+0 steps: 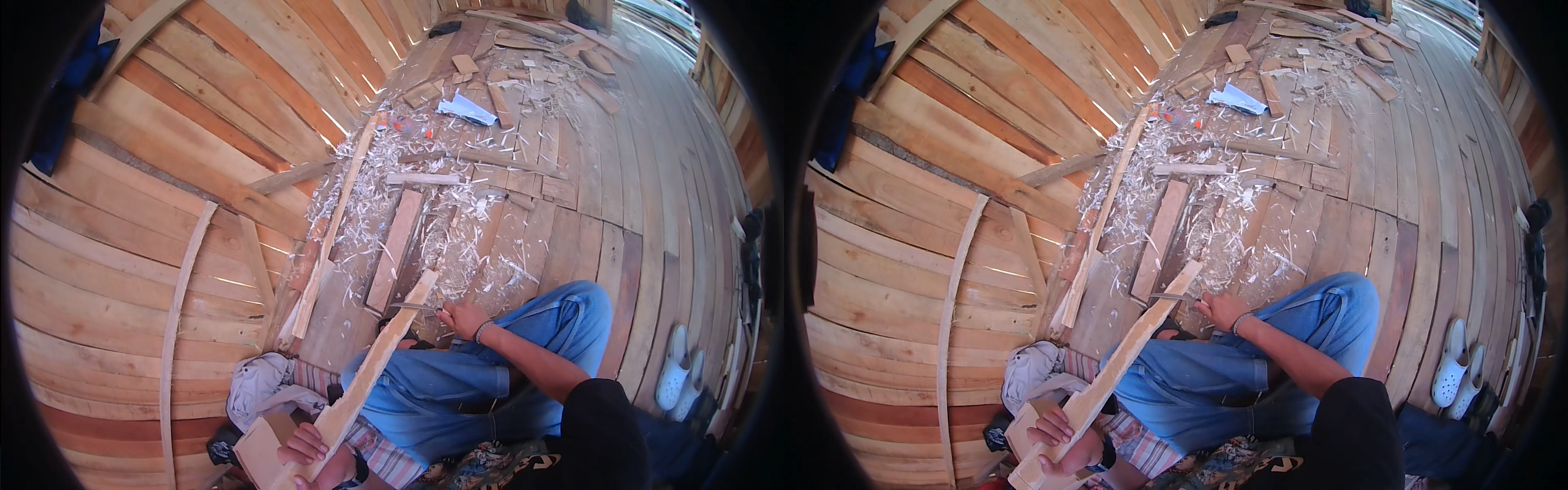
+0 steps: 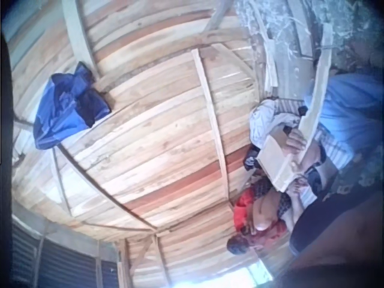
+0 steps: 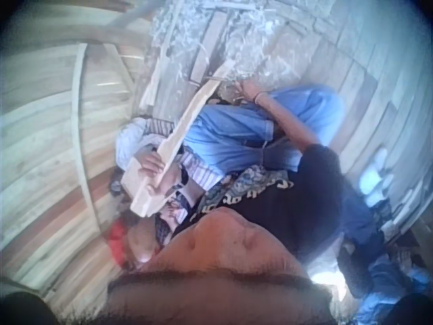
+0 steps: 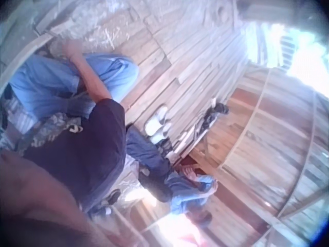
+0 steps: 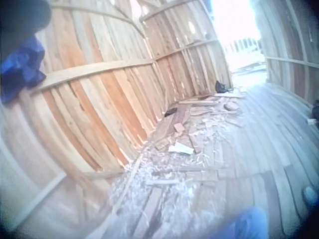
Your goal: The person carves a piece of wood using a large knife. They hold the wood with one hand and shave off thin layers with the blade, accumulating wood shavings on the floor.
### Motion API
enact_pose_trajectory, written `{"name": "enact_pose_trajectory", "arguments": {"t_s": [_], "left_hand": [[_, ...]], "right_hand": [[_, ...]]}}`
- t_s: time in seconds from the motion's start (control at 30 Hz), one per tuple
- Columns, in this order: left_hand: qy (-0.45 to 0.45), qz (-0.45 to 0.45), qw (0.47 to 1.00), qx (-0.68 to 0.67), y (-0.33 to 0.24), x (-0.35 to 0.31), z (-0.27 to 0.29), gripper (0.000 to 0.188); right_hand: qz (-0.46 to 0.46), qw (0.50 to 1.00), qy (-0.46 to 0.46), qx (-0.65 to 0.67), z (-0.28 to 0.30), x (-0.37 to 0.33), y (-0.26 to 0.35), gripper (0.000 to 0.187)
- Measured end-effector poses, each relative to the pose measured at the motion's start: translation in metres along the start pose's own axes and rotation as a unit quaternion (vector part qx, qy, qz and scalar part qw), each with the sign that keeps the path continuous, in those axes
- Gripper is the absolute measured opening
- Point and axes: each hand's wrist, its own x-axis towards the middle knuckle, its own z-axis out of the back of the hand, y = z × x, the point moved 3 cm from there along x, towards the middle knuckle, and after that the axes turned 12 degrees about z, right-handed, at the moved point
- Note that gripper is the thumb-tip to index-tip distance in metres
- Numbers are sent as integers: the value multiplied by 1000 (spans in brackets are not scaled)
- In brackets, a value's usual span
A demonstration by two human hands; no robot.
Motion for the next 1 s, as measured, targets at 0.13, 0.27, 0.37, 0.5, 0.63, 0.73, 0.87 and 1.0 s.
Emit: {"name": "enact_pose_trajectory", "arguments": {"t_s": [0.13, 0.27, 0.37, 0.5, 0.63, 0.73, 0.87, 1.0], "left_hand": [[-1, -2, 1000, -17, 1, 1, 5, 35], [1, 2, 1000, -10, 0, -3, 9, 35], [1, 0, 1000, 2, 1, -5, 4, 35], [-5, 7, 1000, -2, 1, -3, 0, 36], [-8, 1, 1000, -11, 1, -4, 4, 33], [-24, -5, 1000, -20, 1, -4, -1, 31], [3, -1, 1000, 3, -2, -6, 12, 36], [3, 15, 1000, 2, 0, -8, 15, 35]], "right_hand": [[-21, 999, -35, 14, -7, -4, 17, 44], [-47, 998, -26, 22, -7, -4, 0, 44], [-16, 1000, -22, 11, -4, -7, 14, 45], [-75, 996, -37, 20, -7, 3, -34, 45], [19, 1000, -20, -9, -13, -11, 15, 46], [-57, 998, -17, 13, -4, -1, -23, 46], [-8, 1000, -6, 3, -2, -1, 11, 45], [-45, 999, 4, -13, 8, 4, -12, 45]]}}
